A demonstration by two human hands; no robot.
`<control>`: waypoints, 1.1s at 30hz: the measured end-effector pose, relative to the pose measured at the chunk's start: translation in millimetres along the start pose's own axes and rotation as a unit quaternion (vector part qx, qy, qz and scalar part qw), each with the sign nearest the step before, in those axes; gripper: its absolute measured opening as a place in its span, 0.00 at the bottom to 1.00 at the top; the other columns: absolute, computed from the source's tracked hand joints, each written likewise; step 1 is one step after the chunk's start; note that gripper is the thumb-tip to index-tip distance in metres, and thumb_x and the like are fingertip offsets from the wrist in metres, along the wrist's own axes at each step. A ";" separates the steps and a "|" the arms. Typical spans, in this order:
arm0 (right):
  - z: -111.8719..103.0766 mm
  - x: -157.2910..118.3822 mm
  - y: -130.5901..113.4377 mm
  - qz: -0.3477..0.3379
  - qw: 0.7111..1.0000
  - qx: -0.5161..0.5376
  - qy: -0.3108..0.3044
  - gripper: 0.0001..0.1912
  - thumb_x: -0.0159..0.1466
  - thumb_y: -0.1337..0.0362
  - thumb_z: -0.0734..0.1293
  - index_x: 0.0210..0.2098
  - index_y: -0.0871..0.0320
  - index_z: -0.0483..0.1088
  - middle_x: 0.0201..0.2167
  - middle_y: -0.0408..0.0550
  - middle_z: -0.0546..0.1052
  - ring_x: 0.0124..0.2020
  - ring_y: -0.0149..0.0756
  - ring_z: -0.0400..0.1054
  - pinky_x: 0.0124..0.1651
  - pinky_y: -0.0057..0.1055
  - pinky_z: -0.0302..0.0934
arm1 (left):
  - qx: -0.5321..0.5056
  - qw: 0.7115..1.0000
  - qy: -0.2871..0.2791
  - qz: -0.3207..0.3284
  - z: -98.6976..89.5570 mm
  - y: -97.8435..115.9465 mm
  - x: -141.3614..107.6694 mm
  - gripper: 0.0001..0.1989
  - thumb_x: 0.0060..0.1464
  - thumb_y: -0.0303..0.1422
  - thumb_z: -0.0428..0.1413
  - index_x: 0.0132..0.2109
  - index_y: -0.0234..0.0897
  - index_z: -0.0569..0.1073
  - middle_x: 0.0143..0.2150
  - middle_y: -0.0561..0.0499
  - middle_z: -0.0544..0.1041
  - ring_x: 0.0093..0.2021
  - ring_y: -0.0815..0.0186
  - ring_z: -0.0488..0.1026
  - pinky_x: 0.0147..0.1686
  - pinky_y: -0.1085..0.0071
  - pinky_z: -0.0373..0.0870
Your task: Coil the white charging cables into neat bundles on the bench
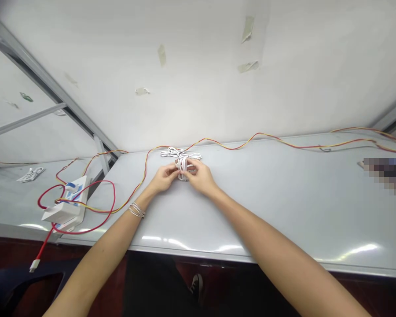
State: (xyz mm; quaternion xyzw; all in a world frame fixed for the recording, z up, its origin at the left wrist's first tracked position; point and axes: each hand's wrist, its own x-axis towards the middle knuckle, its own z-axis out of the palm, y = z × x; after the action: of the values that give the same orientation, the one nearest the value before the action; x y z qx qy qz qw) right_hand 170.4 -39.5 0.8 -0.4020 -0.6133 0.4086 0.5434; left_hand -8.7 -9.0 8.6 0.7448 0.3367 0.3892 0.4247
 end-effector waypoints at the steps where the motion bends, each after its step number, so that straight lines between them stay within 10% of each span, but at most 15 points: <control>1: 0.2 -0.7 -0.4 -0.005 1.000 -0.006 -0.002 0.22 0.58 0.59 0.72 0.52 0.54 0.73 0.50 0.52 0.78 0.45 0.43 0.75 0.45 0.41 0.73 | 0.018 1.000 0.005 0.006 0.2 0.2 -0.4 0.14 0.57 0.42 0.58 0.38 0.35 0.79 0.41 0.43 0.76 0.44 0.57 0.71 0.52 0.59 0.66; 33: -0.6 0.9 -3.5 0.044 0.996 0.059 0.048 0.22 0.52 0.54 0.76 0.42 0.57 0.72 0.40 0.50 0.79 0.38 0.41 0.76 0.43 0.39 0.73 | -0.155 0.973 0.107 -0.135 4.4 -1.7 0.9 0.21 0.43 0.42 0.69 0.40 0.30 0.77 0.35 0.44 0.80 0.32 0.62 0.76 0.35 0.64 0.75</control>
State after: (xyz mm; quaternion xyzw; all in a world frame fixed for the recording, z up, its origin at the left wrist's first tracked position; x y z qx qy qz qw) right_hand 170.8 -39.8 4.4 -0.4146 -0.5433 0.4479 0.5765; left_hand -4.7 -9.2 5.8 0.5714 0.4131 0.4534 0.5452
